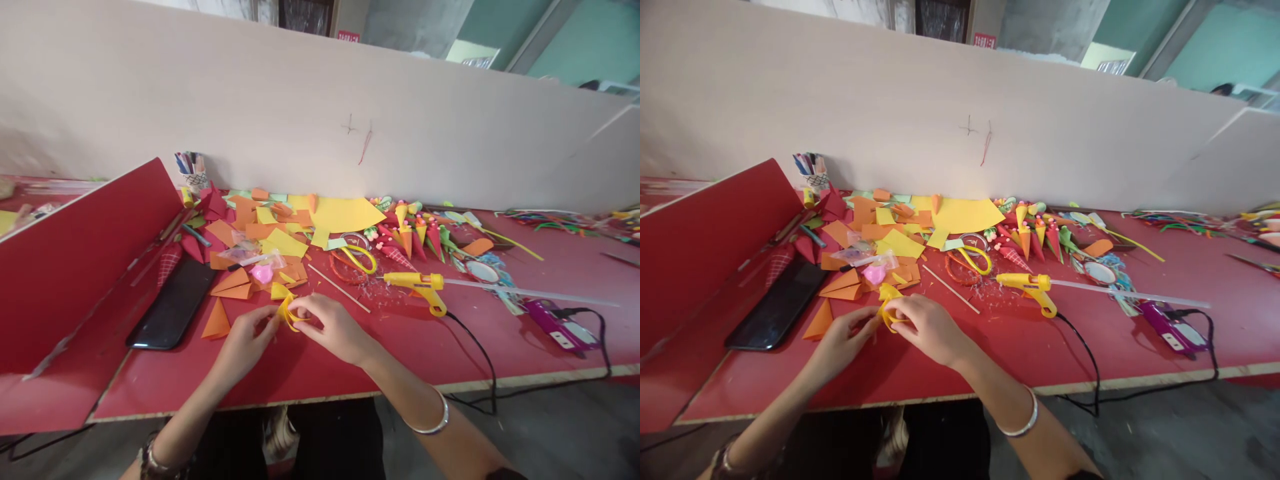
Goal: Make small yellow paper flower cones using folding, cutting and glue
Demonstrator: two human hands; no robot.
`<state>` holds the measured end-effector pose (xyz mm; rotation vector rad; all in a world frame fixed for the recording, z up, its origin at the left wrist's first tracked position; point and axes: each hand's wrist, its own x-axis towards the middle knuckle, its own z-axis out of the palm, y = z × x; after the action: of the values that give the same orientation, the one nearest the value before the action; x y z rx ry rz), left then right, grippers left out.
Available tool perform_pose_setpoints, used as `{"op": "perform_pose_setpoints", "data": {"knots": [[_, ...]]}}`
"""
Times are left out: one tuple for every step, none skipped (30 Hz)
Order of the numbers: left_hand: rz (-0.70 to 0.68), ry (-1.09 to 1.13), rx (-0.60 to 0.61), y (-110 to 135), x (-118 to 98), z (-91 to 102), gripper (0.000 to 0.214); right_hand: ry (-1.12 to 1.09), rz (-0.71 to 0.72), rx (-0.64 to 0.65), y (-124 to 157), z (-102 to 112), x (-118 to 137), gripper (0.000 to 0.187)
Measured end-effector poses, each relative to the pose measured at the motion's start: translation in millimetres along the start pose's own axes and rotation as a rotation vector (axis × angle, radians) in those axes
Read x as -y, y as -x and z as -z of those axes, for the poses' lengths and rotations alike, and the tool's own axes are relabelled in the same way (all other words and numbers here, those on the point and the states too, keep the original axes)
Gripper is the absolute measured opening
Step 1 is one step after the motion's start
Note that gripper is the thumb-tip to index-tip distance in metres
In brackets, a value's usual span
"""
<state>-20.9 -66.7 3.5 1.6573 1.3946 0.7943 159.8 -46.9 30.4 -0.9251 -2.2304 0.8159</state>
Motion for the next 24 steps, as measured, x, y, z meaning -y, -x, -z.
{"op": "perform_pose_setpoints", "data": {"knots": [[-0.017,-0.05,-0.027,0,0,0.4,0.032,-0.029,-0.025,-0.001,0,0,0,0.021],[-0.032,-0.103,-0.057,0,0,0.9,0.031,-0.056,-0.052,-0.006,1,0,1,0.02],[-0.04,-0.154,-0.09,1,0,1.4,0.031,-0.078,-0.075,-0.009,1,0,1,0.019],[-0.04,-0.201,-0.123,1,0,1.8,0.031,-0.094,-0.093,-0.008,1,1,1,0.017],[-0.033,-0.24,-0.155,1,1,2.1,0.031,-0.101,-0.104,-0.001,2,1,1,0.016],[-0.023,-0.272,-0.185,2,1,2.4,0.031,-0.103,-0.105,0.008,2,1,1,0.016],[-0.013,-0.3,-0.212,2,1,2.5,0.032,-0.104,-0.101,0.02,3,1,1,0.016],[-0.007,-0.322,-0.235,2,1,2.4,0.032,-0.103,-0.096,0.031,3,1,0,0.016],[-0.006,-0.34,-0.25,2,1,2.2,0.032,-0.103,-0.092,0.035,4,0,0,0.016],[-0.008,-0.354,-0.26,2,1,1.9,0.031,-0.104,-0.089,0.035,4,0,0,0.016],[-0.014,-0.366,-0.263,3,1,1.6,0.031,-0.104,-0.083,0.032,4,0,-1,0.015],[-0.021,-0.376,-0.262,3,1,1.2,0.031,-0.102,-0.075,0.028,4,-1,-1,0.015],[-0.029,-0.386,-0.26,3,1,0.9,0.031,-0.096,-0.064,0.024,4,-1,-1,0.014],[-0.034,-0.394,-0.261,3,1,0.8,0.032,-0.086,-0.052,0.019,3,-1,-1,0.013],[-0.036,-0.399,-0.263,3,1,0.8,0.032,-0.07,-0.039,0.014,3,-1,0,0.013],[-0.037,-0.399,-0.265,3,0,1.1,0.032,-0.048,-0.03,0.01,3,0,0,0.013],[-0.037,-0.396,-0.265,3,0,1.6,0.032,-0.021,-0.027,0.007,3,0,0,0.013],[-0.038,-0.392,-0.262,3,0,2.4,0.032,0.007,-0.029,0.005,3,1,0,0.014],[-0.04,-0.387,-0.26,4,0,3.5,0.033,0.034,-0.032,0.004,3,3,0,0.014],[-0.041,-0.382,-0.261,4,0,4.9,0.033,0.058,-0.037,0.003,4,4,0,0.014],[-0.046,-0.379,-0.265,4,1,6.6,0.033,0.08,-0.04,0.002,5,6,-1,0.014],[-0.053,-0.377,-0.274,4,2,8.7,0.034,0.103,-0.041,-0.002,6,8,-2,0.014],[-0.061,-0.379,-0.286,4,3,11.2,0.034,0.128,-0.036,-0.006,7,10,-4,0.014],[-0.069,-0.385,-0.297,4,4,14.0,0.033,0.154,-0.028,-0.01,9,12,-6,0.014]]}}
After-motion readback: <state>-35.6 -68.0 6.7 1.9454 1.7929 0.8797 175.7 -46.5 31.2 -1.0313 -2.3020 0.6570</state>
